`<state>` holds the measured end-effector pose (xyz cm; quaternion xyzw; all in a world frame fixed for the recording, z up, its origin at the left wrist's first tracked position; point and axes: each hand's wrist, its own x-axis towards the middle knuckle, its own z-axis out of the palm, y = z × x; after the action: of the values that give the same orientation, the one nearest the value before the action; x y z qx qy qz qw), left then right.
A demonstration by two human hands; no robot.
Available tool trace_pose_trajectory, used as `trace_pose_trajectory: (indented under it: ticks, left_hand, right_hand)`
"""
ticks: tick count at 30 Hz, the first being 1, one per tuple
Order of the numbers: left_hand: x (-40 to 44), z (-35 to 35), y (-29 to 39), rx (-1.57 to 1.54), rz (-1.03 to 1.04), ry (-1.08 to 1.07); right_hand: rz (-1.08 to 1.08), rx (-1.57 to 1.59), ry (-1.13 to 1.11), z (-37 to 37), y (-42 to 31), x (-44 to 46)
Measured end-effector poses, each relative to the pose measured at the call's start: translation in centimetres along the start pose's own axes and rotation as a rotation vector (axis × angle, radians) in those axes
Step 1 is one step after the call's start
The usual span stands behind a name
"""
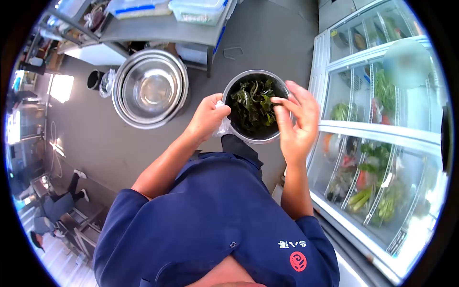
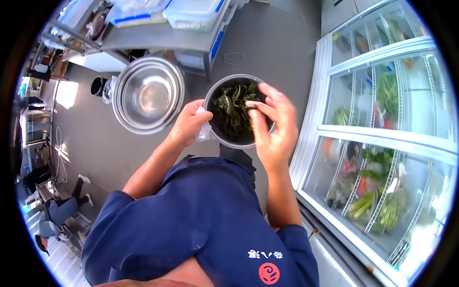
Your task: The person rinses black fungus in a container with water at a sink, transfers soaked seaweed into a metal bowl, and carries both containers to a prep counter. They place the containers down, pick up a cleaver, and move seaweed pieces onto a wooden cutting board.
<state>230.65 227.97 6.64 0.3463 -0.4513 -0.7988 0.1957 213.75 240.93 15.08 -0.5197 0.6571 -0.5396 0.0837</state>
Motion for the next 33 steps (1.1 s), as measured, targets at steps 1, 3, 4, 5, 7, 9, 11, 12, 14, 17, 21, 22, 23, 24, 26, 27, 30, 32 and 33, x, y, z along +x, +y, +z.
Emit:
trace_pose_trajectory:
  ticks: [1, 3, 4, 5, 7, 9, 11, 12, 14, 17, 21, 22, 23, 24, 26, 27, 30, 32, 33]
  left_hand:
    - [2.2, 1.1, 0.8, -0.012, 0.002, 0.020]
    - [6.2, 3.0, 2.7, 0.011, -0.003, 0.043]
    - [9.0, 4.0, 4.0, 0.024, 0.018, 0.063]
    - [11.3, 4.6, 4.8, 0.010, 0.004, 0.070]
    - [14.3, 6.1, 6.5, -0.006, -0.032, 0.086]
    - [19.9, 6.9, 8.5, -0.038, -0.038, 0.087]
    - [25.2, 7.2, 10.0, -0.034, -0.032, 0.076]
    - [27.5, 7.4, 10.7, -0.030, -0.042, 0.064]
    - [31.4, 8.3, 11.7, -0.087, -0.049, 0.062]
    - [39.8, 8.6, 13.6, -0.016, -0.022, -0.003]
    - [48.8, 10.4, 18.2, 0.025, -0.005, -0.083]
    - [51.7, 10.7, 19.3, 0.019, 0.009, -0.106]
    - [53.9, 11.1, 20.3, -0.031, -0.039, -0.112]
    - [55.8, 11.5, 21.2, -0.079, -0.093, -0.111]
    - [59.8, 12.0, 23.0, -0.082, -0.098, -0.125]
    - [60.1, 13.0, 23.3, -0.087, -0.068, -0.097]
    - [66.1, 13.6, 25.1, -0.102, -0.053, -0.073]
    - [69.5, 14.0, 25.9, -0.110, -0.045, -0.051]
    - [71.4, 14.4, 26.3, -0.133, -0.069, -0.054]
  right_hand:
    - [-0.094, -0.120, -0.093, -0.6, 2.4, 2.7]
    - [0.157, -0.041, -0.158, -2.2, 5.3, 6.4]
    - [0.165, 0.107, -0.077, -3.0, 6.6, 8.6]
    - [0.130, 0.104, -0.048, -4.1, 7.4, 10.9]
    - [0.159, 0.049, -0.090, -5.5, 9.4, 14.5]
    - [0.138, 0.002, -0.101, -6.1, 13.7, 19.0]
    - [0.108, -0.133, -0.009, -6.7, 17.4, 23.1]
    - [0.107, -0.132, -0.017, -6.5, 19.0, 25.4]
    - [0.061, -0.188, -0.057, -6.0, 21.2, 28.9]
    - [0.235, -0.375, -0.057, -6.1, 24.4, 35.8]
    - [0.246, -0.487, -0.090, -8.7, 27.0, 43.2]
    - [0.230, -0.455, -0.101, -9.1, 28.0, 45.6]
    - [0.232, -0.307, -0.073, -9.3, 29.5, 47.4]
    - [0.242, -0.315, -0.075, -9.7, 30.7, 49.2]
    - [0.227, -0.292, -0.084, -10.1, 33.2, 53.1]
    - [0.177, -0.334, -0.084, -10.7, 33.3, 53.8]
    - [0.120, -0.533, -0.333, -12.2, 37.5, 58.6]
    - [0.006, -0.616, -0.420, -13.7, 40.7, 61.5]
    - [0.006, -0.564, -0.443, -14.4, 41.9, 63.5]
